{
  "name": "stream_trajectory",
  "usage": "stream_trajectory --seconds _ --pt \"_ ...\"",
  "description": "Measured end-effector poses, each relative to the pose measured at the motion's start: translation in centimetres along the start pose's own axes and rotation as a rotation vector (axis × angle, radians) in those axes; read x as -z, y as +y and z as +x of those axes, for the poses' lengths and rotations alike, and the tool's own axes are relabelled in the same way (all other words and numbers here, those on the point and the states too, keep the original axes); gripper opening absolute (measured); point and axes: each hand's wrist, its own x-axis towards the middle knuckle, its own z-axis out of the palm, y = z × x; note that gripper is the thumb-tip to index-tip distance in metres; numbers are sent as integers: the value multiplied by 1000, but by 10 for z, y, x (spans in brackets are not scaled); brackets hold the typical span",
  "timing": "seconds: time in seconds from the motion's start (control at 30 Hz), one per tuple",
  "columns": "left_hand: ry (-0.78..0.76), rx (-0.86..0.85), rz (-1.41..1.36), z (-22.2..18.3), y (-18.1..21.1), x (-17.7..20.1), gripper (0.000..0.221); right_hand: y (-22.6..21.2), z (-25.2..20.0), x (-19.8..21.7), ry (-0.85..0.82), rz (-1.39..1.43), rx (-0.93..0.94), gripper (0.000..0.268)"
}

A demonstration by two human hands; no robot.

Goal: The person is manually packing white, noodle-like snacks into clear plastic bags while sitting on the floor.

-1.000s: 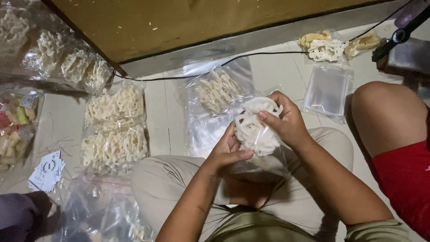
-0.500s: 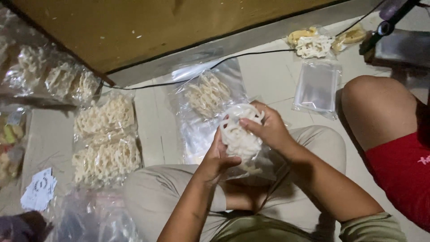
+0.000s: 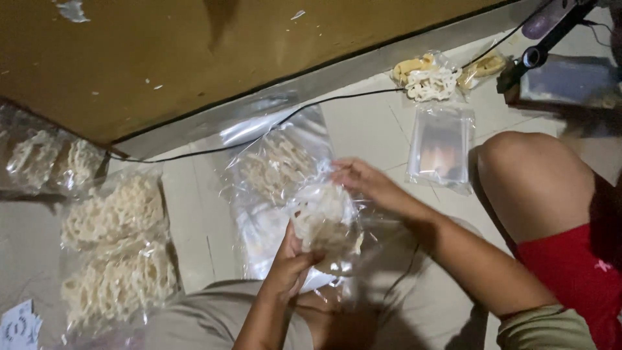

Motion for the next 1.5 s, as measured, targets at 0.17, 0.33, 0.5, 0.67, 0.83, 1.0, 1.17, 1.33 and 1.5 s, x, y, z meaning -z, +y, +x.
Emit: stream_trajectory --seconds 0.17,0.33,0.5,0.67,0.83,1.0,1.17,1.33,1.5 --pt "154 86 -11 11 -23 58 109 101 72 170 546 -688 -123 48" --pt "279 120 -94 9 -36 86 93 139 102 293 753 -1287 -428 41" --pt "477 282 -125 0 -43 103 86 162 136 365 804 -1866 -54 62" --pt "234 126 -31 -11 -55 116 74 139 161 373 694 -1494 -497 93" --pt "323 167 -78 4 -42 102 93 151 161 376 625 -1725 -515 60" --pt "158 -40 -286 24 -23 75 102 103 142 319 599 -1946 -273 21" --pt "673 84 -188 24 -38 102 71 21 111 185 585 -1129 -320 53" --pt "507 -146 59 34 -37 98 93 -18 54 87 621 -802 -183 75" --pt "589 -153 311 5 -9 35 89 -16 -8 9 551 -459 -165 47"
